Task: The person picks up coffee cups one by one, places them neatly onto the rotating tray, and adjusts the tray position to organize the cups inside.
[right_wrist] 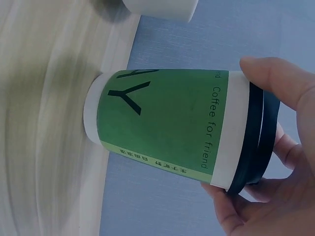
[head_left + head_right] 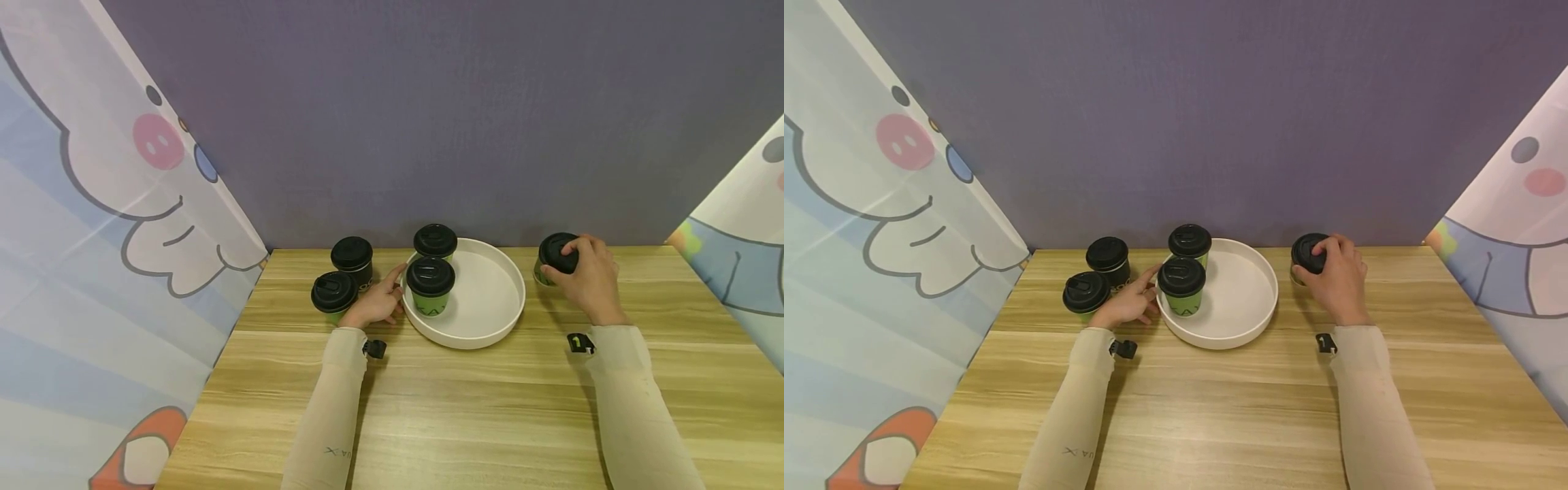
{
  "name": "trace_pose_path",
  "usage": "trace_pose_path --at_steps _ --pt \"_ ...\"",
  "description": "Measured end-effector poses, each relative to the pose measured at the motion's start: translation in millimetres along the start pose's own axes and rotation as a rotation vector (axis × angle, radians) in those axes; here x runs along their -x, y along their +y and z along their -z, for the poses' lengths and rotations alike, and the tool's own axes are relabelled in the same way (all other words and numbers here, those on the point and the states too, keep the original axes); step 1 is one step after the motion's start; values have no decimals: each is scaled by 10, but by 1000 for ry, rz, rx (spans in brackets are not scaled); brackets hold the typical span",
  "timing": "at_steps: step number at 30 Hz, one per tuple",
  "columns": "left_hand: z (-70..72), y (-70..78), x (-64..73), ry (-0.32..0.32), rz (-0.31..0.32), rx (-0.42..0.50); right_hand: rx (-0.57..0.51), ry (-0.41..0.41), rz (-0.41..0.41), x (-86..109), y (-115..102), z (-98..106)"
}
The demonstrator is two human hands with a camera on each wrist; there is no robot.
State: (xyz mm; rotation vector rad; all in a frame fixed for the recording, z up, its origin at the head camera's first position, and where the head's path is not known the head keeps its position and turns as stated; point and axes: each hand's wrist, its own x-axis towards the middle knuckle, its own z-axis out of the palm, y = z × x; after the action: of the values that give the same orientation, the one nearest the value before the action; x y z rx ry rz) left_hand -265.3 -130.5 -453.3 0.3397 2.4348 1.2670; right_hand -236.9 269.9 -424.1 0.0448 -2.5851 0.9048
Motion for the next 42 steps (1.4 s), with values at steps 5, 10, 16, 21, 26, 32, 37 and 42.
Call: trace_pose_path --at_steps 5,10,16,21,26,32,37,42 --pt "-6 2 -7 5 -10 -15 -9 1 13 14 -24 27" --pt "12 4 11 -5 -30 -25 -21 2 19 15 -87 75" --pt "55 16 63 -53 -52 -36 -32 33 43 7 -174 141" --pt "89 31 94 -132 -58 -30 -42 60 74 21 -274 201" --pt "83 28 74 -153 -85 -56 -53 83 120 39 -398 255" --pt "33 9 19 -135 -167 -46 -63 75 137 60 -525 290" --pt "20 21 8 -119 -192 -91 -58 32 138 69 -611 298" --pt "22 21 2 -121 -195 -104 -53 -9 141 81 -670 279"
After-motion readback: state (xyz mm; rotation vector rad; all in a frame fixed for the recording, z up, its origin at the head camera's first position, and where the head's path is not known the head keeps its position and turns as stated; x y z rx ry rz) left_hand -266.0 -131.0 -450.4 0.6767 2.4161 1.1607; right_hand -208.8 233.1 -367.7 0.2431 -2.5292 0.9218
